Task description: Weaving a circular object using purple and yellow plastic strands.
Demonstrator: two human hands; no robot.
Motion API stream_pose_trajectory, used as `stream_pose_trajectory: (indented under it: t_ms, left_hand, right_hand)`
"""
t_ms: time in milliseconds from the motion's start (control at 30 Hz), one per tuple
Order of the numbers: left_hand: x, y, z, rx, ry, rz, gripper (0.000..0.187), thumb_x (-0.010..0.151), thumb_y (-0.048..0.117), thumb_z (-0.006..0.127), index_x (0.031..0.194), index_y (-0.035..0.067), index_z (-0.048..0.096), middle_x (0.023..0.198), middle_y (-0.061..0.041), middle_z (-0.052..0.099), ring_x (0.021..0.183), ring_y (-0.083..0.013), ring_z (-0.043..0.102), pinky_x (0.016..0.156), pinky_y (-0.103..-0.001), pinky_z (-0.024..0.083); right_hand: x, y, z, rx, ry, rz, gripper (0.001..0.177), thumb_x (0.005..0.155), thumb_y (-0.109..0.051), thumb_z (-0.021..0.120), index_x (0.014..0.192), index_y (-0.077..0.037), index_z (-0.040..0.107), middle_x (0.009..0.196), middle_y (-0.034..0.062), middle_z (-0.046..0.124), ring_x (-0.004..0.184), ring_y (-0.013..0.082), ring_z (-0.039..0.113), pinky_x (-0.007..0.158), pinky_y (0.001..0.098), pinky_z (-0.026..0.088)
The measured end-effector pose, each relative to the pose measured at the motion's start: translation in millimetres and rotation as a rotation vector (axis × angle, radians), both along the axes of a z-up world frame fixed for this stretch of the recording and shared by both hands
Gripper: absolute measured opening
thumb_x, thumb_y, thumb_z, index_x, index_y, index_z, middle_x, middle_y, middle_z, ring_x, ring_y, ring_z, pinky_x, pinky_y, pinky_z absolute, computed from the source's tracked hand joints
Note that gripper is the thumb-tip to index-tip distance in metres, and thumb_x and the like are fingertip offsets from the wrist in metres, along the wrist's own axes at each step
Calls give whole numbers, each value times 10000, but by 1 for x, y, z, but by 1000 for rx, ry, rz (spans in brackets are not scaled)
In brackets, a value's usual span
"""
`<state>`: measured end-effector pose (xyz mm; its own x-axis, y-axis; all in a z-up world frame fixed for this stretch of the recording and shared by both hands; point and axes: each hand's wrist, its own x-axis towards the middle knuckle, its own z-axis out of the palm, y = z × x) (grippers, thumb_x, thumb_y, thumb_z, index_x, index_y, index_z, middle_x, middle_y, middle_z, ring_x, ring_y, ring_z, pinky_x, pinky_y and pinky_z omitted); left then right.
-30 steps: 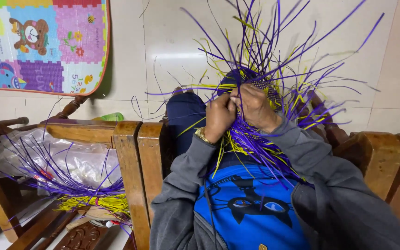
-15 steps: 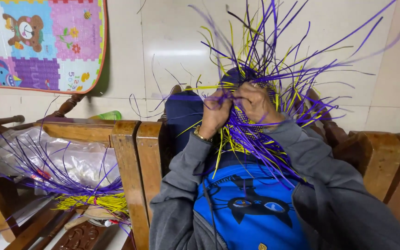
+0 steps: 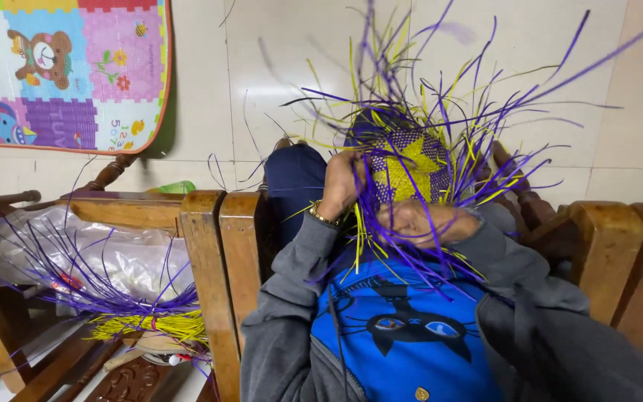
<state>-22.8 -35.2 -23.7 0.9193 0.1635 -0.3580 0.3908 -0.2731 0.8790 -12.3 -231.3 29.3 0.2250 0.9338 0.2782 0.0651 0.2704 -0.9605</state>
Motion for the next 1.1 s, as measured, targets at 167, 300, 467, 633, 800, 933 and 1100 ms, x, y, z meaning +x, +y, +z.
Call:
stream_pose_trajectory:
  t_ms: [167, 300, 467, 633, 800, 933, 1100]
  left_hand:
    - [-27, 7, -48, -19, 6, 100, 142, 813, 139, 605, 777, 23, 680, 614, -154, 597, 623, -255, 615, 595, -339, 492]
    - [-30, 8, -26, -148, -96, 167, 143, 832, 183, 658, 743, 72, 651, 623, -76, 574, 670, -157, 542, 635, -296, 456]
    - [-35, 4, -1, -217, -133, 129, 275, 851, 274, 669, 651, 97, 601, 580, -58, 543, 605, -170, 524, 595, -299, 438]
    - [-32, 0, 8, -162, -212, 91, 338, 882, 282, 631, 652, 40, 582, 573, -170, 550, 596, -216, 549, 588, -333, 441]
    - [-13, -7, 40, -34, -253, 93, 287, 866, 244, 615, 628, 124, 510, 574, 35, 439, 587, -98, 380, 556, -328, 319]
    - [5, -9, 22, -86, -218, 118, 309, 836, 208, 648, 592, 145, 468, 569, 46, 443, 586, -96, 383, 555, -317, 320]
    - [22, -22, -82, -984, 178, 328, 176, 914, 145, 630, 884, -29, 627, 741, -216, 650, 587, -312, 678, 549, -444, 580]
  right_hand:
    - [7, -5, 103, -18, 193, 196, 222, 914, -152, 593, 728, -49, 660, 730, 163, 665, 651, 370, 609, 638, 500, 454]
    - [18, -24, 109, -246, 250, -31, 99, 811, -60, 700, 886, -8, 739, 769, 151, 734, 661, 262, 669, 642, 457, 561]
    - [42, -15, 42, -463, 28, -493, 220, 919, -98, 606, 1090, 16, 684, 816, 174, 696, 742, 258, 654, 738, 406, 503]
    - [66, 39, 65, -408, -42, -291, 404, 927, -260, 617, 1149, 77, 633, 825, 231, 685, 758, 317, 638, 758, 481, 490]
    - [126, 46, -4, -419, -139, -835, 532, 749, 88, 689, 1266, 42, 574, 1085, 193, 630, 707, 112, 554, 668, 232, 510]
    - [82, 42, 40, -439, -318, -1128, 195, 827, -65, 760, 759, -82, 577, 703, 18, 547, 654, 127, 490, 577, 311, 378]
    - [21, 30, 41, -439, -375, -731, 457, 591, -336, 896, 754, -70, 562, 665, 125, 538, 613, 296, 538, 590, 421, 432]
